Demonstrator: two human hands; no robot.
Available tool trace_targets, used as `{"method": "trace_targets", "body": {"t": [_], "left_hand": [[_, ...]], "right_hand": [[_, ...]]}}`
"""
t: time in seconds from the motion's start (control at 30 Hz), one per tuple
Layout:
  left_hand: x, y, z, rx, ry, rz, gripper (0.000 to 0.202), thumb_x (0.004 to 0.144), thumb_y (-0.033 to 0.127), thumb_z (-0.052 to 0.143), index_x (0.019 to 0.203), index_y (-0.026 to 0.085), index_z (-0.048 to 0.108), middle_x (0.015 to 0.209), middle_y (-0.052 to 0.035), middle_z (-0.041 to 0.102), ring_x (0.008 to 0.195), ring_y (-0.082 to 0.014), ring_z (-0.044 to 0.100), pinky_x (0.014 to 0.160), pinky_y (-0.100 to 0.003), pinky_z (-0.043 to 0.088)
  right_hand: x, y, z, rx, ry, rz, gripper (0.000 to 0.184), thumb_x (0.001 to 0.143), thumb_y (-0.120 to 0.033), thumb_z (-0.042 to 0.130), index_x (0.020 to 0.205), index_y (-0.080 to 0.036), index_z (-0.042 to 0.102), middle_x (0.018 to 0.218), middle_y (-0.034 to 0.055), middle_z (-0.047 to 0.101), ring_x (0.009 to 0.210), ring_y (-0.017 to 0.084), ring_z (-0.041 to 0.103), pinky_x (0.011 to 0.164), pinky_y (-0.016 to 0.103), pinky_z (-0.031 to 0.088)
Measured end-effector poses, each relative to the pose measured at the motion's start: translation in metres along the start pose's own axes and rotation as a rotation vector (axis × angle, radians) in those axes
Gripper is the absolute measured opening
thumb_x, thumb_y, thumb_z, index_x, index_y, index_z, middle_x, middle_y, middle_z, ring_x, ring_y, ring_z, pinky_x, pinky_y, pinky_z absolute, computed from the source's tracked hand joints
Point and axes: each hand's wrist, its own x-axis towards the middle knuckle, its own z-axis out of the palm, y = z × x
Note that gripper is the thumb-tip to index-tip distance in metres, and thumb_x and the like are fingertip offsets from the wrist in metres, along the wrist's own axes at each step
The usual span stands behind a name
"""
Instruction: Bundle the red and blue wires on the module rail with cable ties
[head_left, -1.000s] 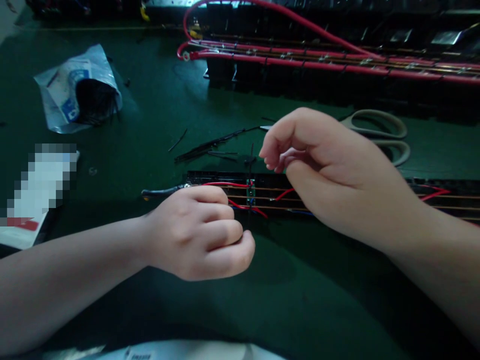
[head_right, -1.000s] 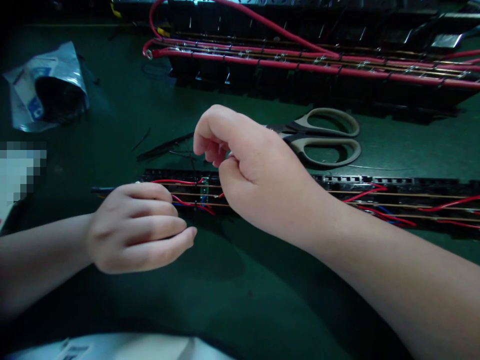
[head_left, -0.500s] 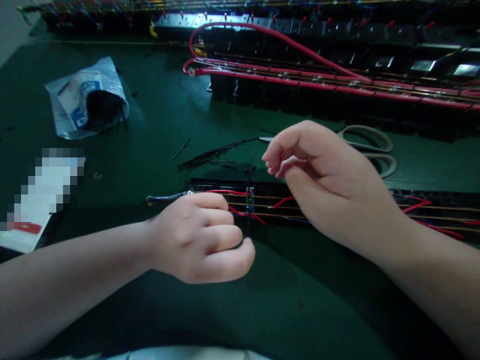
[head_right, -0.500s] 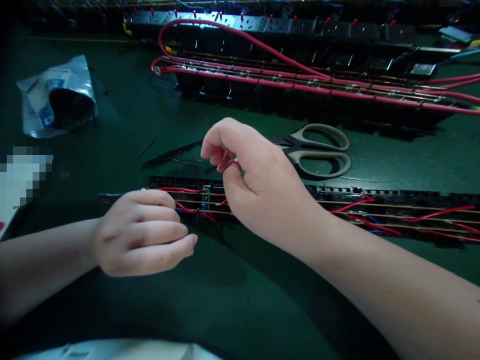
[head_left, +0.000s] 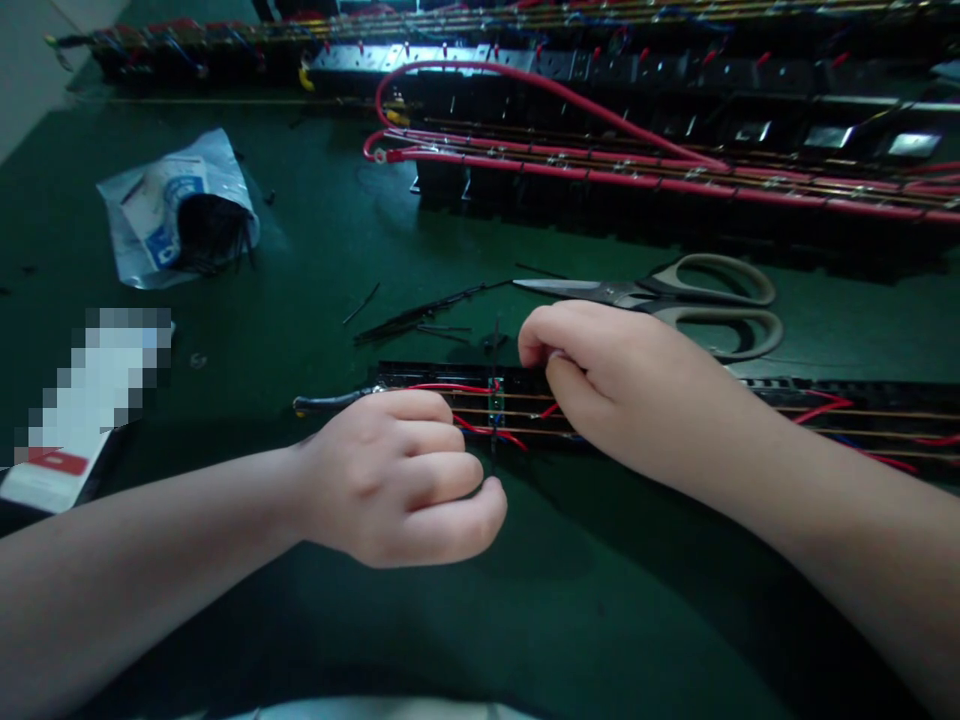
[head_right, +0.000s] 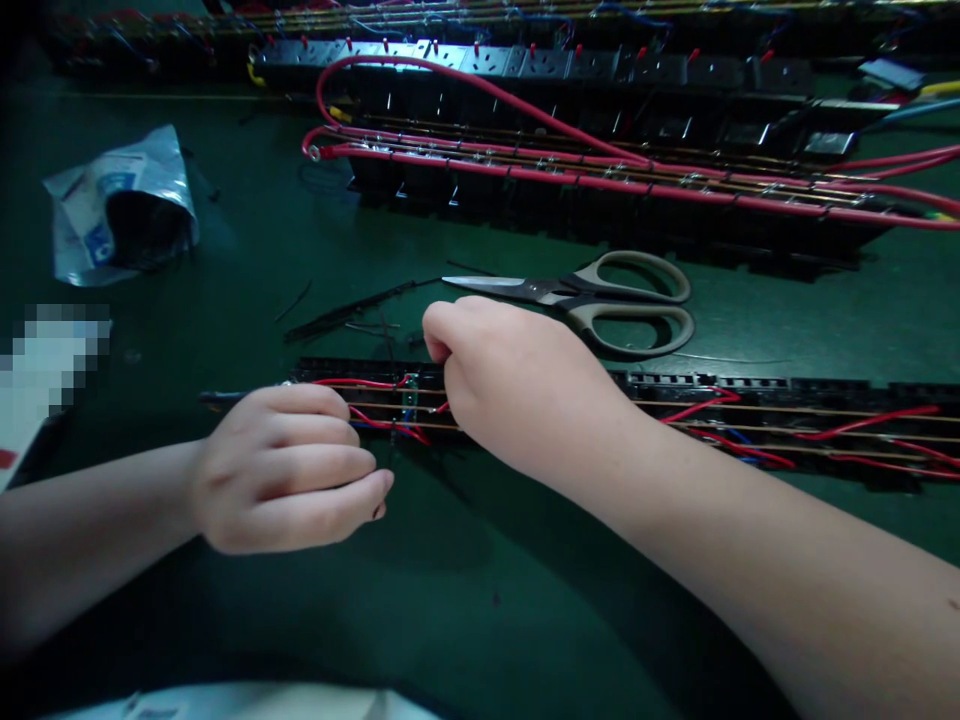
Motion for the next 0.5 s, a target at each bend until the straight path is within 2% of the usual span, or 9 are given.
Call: {"method": "trace_targets", "body": {"t": [0.17, 0.3, 0.43, 0.5], "left_hand": [[-0.001, -0.0002, 0.0013, -0.037, 0.027, -0.014, 0.017, 0.094, 0.033, 0.059, 0.092, 0.017, 0.063, 0.069, -0.0001, 0.069, 0.058, -0.0134, 0.061, 0.06, -0.032, 0.052], [-0.0012, 0.0002, 0.0005, 0.021, 0.069, -0.019, 0.011, 0.089, 0.027, 0.065, 0.092, 0.016, 0.063, 0.073, -0.0003, 0.069, 0.063, -0.0138, 0.062, 0.062, -0.031, 0.05], [-0.0004, 0.0004, -0.0029, 0.191, 0.129, -0.16, 0.007, 0.087, 0.017, 0.066, 0.093, 0.018, 0.062, 0.08, 0.0003, 0.071, 0.069, -0.0137, 0.062, 0.066, -0.031, 0.048], [0.0002, 0.0007, -0.0035, 0.261, 0.09, -0.247, 0.009, 0.088, 0.019, 0.066, 0.096, 0.02, 0.062, 0.086, -0.0003, 0.072, 0.074, -0.015, 0.064, 0.068, -0.032, 0.048]], "right_hand": [[0.0008, -0.0001, 0.0004, -0.027, -0.011, -0.019, 0.02, 0.086, -0.011, 0.041, 0.079, -0.02, 0.058, 0.081, 0.003, 0.062, 0.071, 0.017, 0.054, 0.063, 0.029, 0.034], [-0.0032, -0.0047, 0.0012, -0.177, 0.045, 0.053, 0.019, 0.09, -0.02, 0.041, 0.081, -0.019, 0.059, 0.075, 0.0038, 0.063, 0.064, 0.016, 0.05, 0.054, 0.029, 0.025], [-0.0058, -0.0069, 0.0021, -0.257, 0.054, 0.109, 0.029, 0.093, -0.03, 0.039, 0.074, -0.019, 0.059, 0.069, 0.0045, 0.062, 0.057, 0.016, 0.045, 0.051, 0.029, 0.02], [-0.0055, -0.0063, 0.0022, -0.241, 0.039, 0.121, 0.033, 0.094, -0.032, 0.039, 0.071, -0.019, 0.059, 0.068, 0.0048, 0.062, 0.056, 0.015, 0.045, 0.05, 0.029, 0.02]]}}
